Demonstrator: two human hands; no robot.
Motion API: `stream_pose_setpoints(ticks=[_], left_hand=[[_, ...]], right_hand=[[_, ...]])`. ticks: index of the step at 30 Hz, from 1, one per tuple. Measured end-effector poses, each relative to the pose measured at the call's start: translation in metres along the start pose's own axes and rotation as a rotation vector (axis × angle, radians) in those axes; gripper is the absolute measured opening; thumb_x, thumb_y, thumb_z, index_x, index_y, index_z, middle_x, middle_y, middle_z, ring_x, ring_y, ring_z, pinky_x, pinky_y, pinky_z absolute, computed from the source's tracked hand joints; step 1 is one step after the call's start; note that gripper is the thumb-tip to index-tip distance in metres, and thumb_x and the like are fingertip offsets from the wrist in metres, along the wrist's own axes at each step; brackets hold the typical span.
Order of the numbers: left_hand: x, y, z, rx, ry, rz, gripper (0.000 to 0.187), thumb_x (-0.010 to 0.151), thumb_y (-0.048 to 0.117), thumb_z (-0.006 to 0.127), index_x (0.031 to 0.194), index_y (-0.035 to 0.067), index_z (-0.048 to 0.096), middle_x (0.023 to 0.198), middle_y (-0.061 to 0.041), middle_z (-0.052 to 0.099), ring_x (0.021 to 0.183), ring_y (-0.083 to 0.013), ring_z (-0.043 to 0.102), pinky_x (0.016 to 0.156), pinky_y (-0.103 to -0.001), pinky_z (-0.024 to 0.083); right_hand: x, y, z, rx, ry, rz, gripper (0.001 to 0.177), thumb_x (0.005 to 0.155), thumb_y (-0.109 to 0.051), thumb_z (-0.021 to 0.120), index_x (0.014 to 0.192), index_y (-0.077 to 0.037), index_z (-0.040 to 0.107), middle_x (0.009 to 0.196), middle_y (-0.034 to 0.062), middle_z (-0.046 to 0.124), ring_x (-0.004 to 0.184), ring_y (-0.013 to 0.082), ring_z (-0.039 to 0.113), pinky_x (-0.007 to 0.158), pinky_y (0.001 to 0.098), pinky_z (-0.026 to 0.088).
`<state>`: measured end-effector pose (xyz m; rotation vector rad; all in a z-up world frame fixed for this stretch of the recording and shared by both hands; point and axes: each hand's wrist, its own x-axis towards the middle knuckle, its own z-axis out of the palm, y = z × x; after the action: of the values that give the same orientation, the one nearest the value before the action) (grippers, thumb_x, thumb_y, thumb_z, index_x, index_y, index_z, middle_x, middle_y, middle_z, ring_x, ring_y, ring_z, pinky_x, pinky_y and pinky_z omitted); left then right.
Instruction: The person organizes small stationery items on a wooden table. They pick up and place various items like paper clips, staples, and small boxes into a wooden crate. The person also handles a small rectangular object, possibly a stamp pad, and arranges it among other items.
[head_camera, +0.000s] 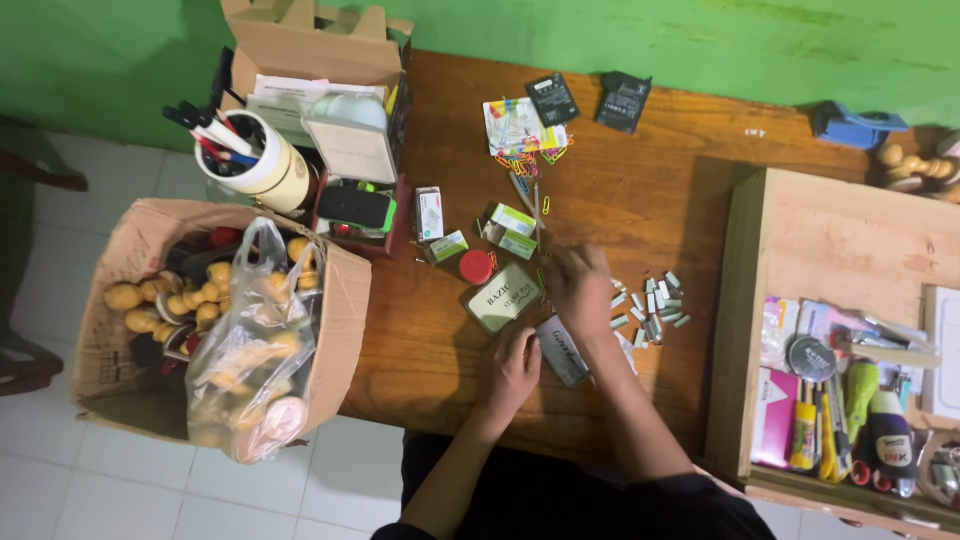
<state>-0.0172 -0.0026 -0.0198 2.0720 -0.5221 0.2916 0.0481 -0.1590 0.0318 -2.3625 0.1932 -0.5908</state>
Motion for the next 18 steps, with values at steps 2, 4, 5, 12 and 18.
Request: stream_pose_setpoints(ticks=[2, 4, 5, 12, 18], left_hand=[[0.0, 0.002, -0.007, -0.087, -0.034, -0.066, 0.013, 0.099, 0.01, 0.066, 0.11, 0.003, 0.063, 0.094, -0.014, 0.068, 0.083, -0.0305, 0.07, 0.071, -0.04, 0.056], [-0.001, 0.001, -0.012, -0.156, -0.031, -0.113, 0.012, 0.099, 0.009, 0.068, 0.108, 0.003, 0.063, 0.09, -0.012, 0.067, 0.079, -0.0252, 0.069, 0.068, -0.036, 0.055], [-0.002, 0.0, -0.013, -0.184, -0.01, -0.129, 0.012, 0.098, 0.009, 0.068, 0.108, 0.003, 0.064, 0.09, -0.011, 0.066, 0.077, -0.0236, 0.067, 0.067, -0.035, 0.054], [-0.003, -0.003, -0.02, -0.353, -0.026, -0.158, 0.012, 0.098, 0.007, 0.068, 0.108, 0.001, 0.063, 0.087, -0.008, 0.059, 0.068, -0.0153, 0.056, 0.059, -0.03, 0.047], [-0.013, -0.015, -0.013, -0.51, 0.016, -0.225, 0.013, 0.102, 0.009, 0.067, 0.112, 0.001, 0.062, 0.087, -0.002, 0.057, 0.067, -0.0062, 0.046, 0.056, -0.024, 0.041]], right_hand=[[0.009, -0.005, 0.009, -0.043, -0.064, -0.089, 0.025, 0.088, -0.013, 0.078, 0.111, -0.005, 0.075, 0.105, 0.0148, 0.068, 0.098, 0.0351, 0.061, 0.087, 0.0431, 0.049], [0.012, -0.008, 0.018, -0.098, -0.103, -0.133, 0.029, 0.085, -0.014, 0.078, 0.112, -0.004, 0.075, 0.111, 0.0138, 0.069, 0.1, 0.0343, 0.06, 0.089, 0.044, 0.048], [0.013, -0.01, 0.023, -0.133, -0.112, -0.133, 0.03, 0.083, -0.015, 0.078, 0.111, -0.005, 0.075, 0.113, 0.0132, 0.07, 0.102, 0.034, 0.059, 0.088, 0.0445, 0.048], [0.013, -0.014, 0.04, -0.25, -0.135, -0.074, 0.03, 0.082, -0.024, 0.081, 0.107, -0.009, 0.077, 0.112, 0.0074, 0.073, 0.104, 0.0309, 0.06, 0.085, 0.0458, 0.044], [-0.009, -0.016, 0.023, -0.212, -0.053, -0.032, 0.026, 0.084, -0.026, 0.081, 0.102, -0.008, 0.077, 0.098, 0.01, 0.073, 0.095, 0.0302, 0.062, 0.083, 0.0442, 0.044]])
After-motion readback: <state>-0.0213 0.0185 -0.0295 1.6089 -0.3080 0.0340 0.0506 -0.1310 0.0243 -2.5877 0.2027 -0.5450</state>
